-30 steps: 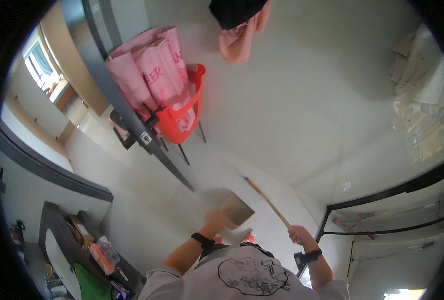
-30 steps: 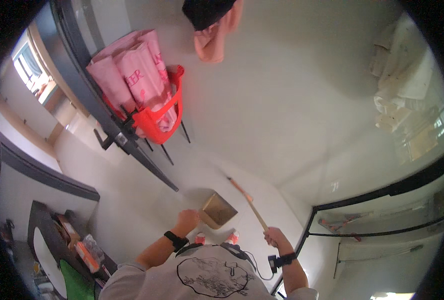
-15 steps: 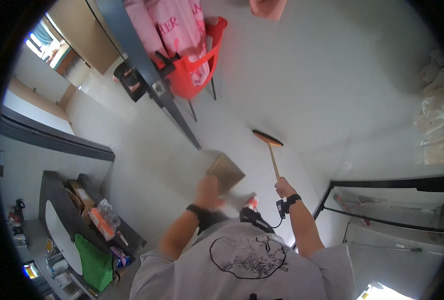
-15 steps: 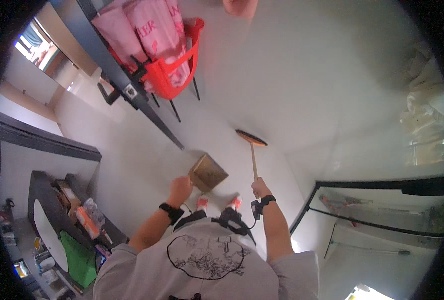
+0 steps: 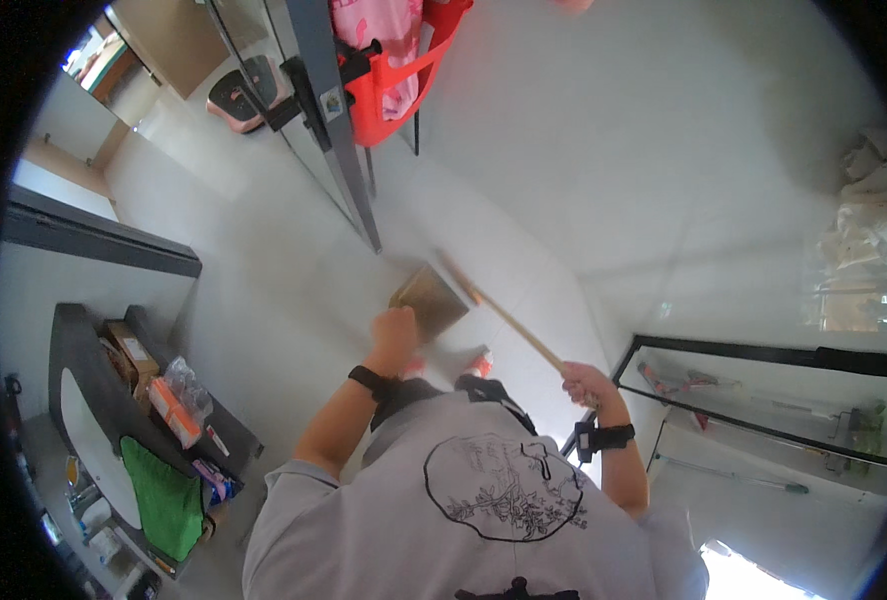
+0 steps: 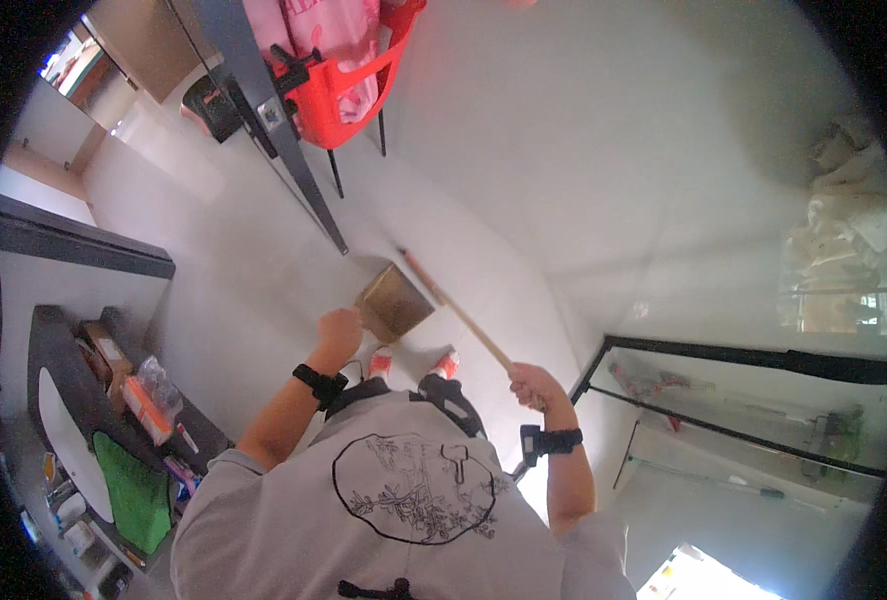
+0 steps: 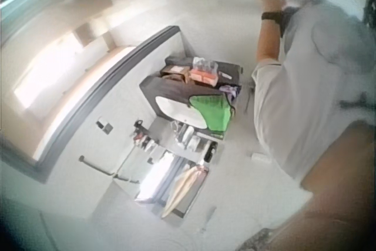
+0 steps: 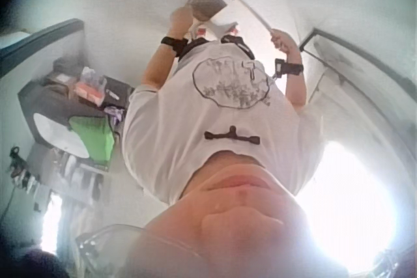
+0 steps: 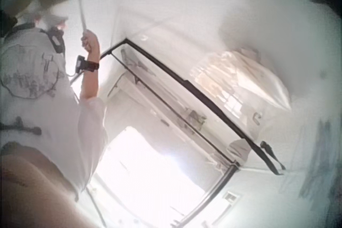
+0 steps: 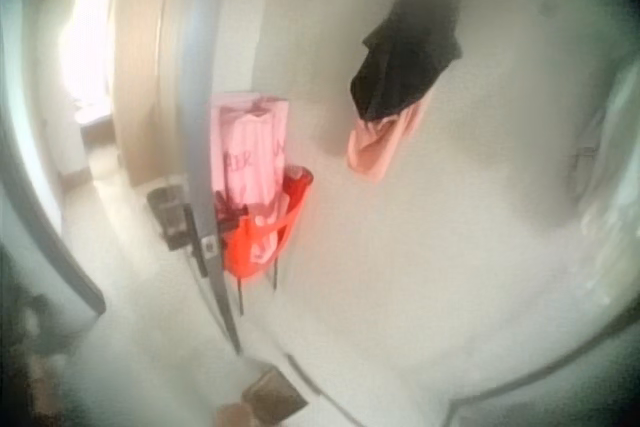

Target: The person sweeps the floor in several rooms using a broom and a dustpan, moving items out of the way to reach the edges.

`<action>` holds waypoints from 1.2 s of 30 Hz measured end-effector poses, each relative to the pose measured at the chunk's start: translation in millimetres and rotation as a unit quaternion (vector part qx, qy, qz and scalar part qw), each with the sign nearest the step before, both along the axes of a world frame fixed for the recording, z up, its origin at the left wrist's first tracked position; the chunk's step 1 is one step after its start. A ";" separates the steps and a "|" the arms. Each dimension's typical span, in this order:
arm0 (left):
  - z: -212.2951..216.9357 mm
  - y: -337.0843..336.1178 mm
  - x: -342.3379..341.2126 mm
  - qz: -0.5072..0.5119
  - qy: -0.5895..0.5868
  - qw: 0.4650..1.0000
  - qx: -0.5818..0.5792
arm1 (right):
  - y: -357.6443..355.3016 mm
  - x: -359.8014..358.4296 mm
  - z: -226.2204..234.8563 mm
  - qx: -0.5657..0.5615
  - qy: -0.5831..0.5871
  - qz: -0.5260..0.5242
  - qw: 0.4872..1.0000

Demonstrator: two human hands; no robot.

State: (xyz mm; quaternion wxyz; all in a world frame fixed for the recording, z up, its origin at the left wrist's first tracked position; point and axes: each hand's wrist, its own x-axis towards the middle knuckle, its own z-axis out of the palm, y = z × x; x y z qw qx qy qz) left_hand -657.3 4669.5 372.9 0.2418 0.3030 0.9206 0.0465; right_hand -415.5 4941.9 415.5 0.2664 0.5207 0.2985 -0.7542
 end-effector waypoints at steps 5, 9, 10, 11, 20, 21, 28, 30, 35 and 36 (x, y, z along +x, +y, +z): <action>9.4 -74.0 13.5 0.057 0.010 0.997 0.046 | -37.1 -11.6 -11.4 0.167 0.019 0.036 0.985; 27.0 -100.9 14.1 0.032 0.007 0.999 0.007 | -26.3 -30.2 -71.6 0.214 -0.006 0.033 0.976; 29.5 -98.0 14.4 0.013 -0.007 1.000 -0.013 | -14.7 -31.7 -90.6 0.223 -0.032 0.035 0.974; 25.0 -101.9 16.6 0.017 -0.009 1.000 -0.016 | -15.2 -32.4 -95.0 0.221 -0.033 0.039 0.974; -8.3 -85.1 28.7 0.020 0.056 0.997 0.040 | -49.6 28.9 -96.9 0.199 -0.050 0.255 0.945; -5.4 -82.4 27.8 0.014 0.049 0.998 0.025 | -59.8 41.4 -88.3 0.183 -0.047 0.247 0.950; 13.7 -92.5 44.4 0.022 0.039 0.999 -0.002 | -54.8 44.0 -25.4 0.035 -0.001 0.140 0.989; 11.6 -101.1 53.8 0.048 0.031 0.998 -0.020 | -46.6 31.2 -19.2 -0.026 0.008 0.106 0.994; 19.2 -109.3 74.4 0.127 0.035 0.991 -0.028 | -29.9 -36.2 -26.7 0.110 0.087 0.194 0.971; 22.9 -107.1 75.9 0.158 0.038 0.986 -0.030 | -23.1 -54.8 -33.1 0.153 0.101 0.238 0.954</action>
